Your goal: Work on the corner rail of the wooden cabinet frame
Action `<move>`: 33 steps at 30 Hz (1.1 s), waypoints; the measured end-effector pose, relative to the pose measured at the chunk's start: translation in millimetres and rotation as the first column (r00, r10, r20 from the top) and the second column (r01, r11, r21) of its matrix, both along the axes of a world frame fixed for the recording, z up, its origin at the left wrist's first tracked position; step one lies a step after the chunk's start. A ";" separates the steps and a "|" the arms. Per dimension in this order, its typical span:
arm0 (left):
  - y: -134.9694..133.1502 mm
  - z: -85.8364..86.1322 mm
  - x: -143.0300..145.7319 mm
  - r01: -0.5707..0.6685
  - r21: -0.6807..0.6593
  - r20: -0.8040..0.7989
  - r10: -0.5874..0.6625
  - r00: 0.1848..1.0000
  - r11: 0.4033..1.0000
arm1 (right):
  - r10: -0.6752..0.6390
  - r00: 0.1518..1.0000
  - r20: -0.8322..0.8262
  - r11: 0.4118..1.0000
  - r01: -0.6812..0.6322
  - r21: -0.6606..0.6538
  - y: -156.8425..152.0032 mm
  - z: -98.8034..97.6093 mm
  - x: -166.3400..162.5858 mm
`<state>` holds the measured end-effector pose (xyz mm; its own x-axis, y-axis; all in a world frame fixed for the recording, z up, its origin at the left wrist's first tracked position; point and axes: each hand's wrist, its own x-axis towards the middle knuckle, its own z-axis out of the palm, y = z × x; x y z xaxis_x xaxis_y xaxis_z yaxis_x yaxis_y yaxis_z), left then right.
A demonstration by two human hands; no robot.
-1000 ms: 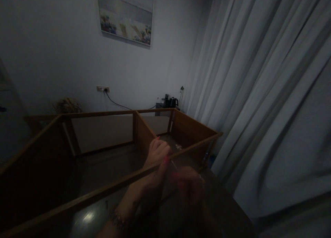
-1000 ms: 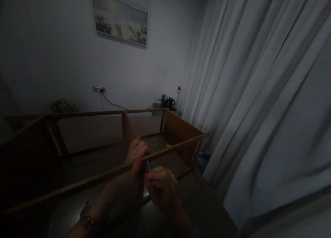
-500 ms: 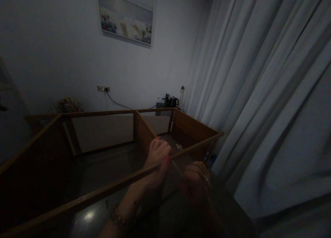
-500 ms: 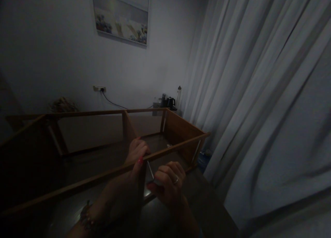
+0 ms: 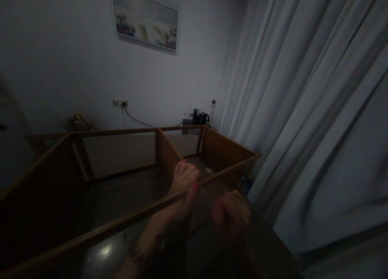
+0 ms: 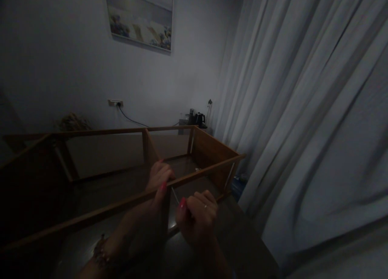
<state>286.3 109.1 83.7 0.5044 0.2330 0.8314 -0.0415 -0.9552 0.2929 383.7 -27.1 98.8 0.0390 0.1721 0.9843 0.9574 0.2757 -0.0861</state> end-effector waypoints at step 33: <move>-0.5 0.6 -1.2 -0.021 0.026 0.007 0.020 1.000 0.999 | -0.126 0.953 0.274 0.992 0.117 0.048 -3.9 -12.2 38.3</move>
